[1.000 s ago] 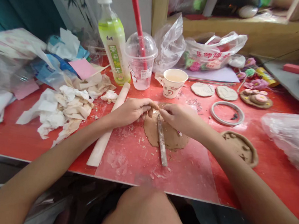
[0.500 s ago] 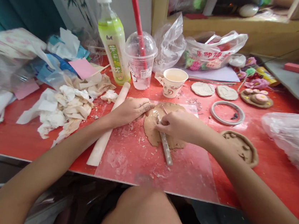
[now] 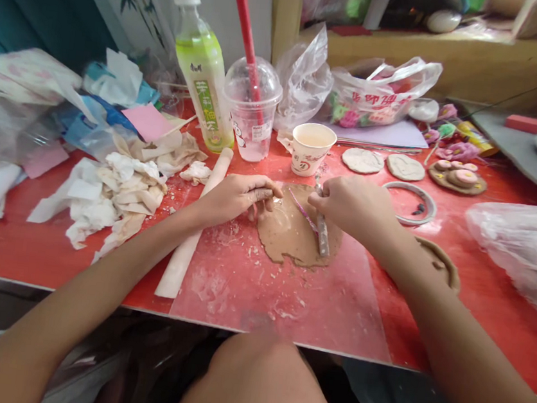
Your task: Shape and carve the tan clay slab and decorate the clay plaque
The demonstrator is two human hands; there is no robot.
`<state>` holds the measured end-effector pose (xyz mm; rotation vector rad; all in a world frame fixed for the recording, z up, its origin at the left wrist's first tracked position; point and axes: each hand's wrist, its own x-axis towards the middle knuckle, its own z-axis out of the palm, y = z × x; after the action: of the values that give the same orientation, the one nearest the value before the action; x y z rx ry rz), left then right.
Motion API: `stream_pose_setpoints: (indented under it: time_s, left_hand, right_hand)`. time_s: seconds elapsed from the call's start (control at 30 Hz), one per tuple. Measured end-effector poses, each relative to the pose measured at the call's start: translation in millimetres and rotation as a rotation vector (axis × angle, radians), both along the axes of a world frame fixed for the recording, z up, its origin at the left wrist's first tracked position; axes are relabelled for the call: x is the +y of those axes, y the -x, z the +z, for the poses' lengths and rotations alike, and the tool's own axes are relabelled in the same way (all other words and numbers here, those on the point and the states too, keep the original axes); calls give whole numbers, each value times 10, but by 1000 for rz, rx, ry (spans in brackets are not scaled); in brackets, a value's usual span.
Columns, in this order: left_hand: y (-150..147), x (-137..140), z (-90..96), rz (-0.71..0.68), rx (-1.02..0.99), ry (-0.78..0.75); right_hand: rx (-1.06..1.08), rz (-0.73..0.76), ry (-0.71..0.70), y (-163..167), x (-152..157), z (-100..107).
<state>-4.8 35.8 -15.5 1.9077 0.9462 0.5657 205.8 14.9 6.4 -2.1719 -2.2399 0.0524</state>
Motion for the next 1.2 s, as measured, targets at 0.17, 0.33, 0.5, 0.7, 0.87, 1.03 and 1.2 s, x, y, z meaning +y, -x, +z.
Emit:
stream_pose_setpoints:
  time_s: [0.17, 0.33, 0.5, 0.7, 0.87, 1.03, 1.2]
  left_hand:
    - [9, -23, 21, 69, 123, -46]
    - [-31, -29, 39, -14, 268, -333]
    - [-119, -226, 101, -337, 289, -378]
    - [-206, -502, 117, -490, 397, -917]
    - [-209, -525, 130, -533, 434, -991]
    - [-199, -492, 176, -574, 479, -751]
    - [-186, -440, 171, -572, 496, -529]
  right_hand:
    - [-62, 9, 11, -3, 13, -60]
    - [-107, -11, -49, -35, 31, -63]
    - [-129, 6, -61, -53, 39, -88]
    - [-98, 60, -48, -73, 41, -108]
    - [-94, 49, -38, -67, 41, -101]
    - [-66, 41, -33, -58, 38, -92]
    - [-49, 47, -41, -55, 36, -99]
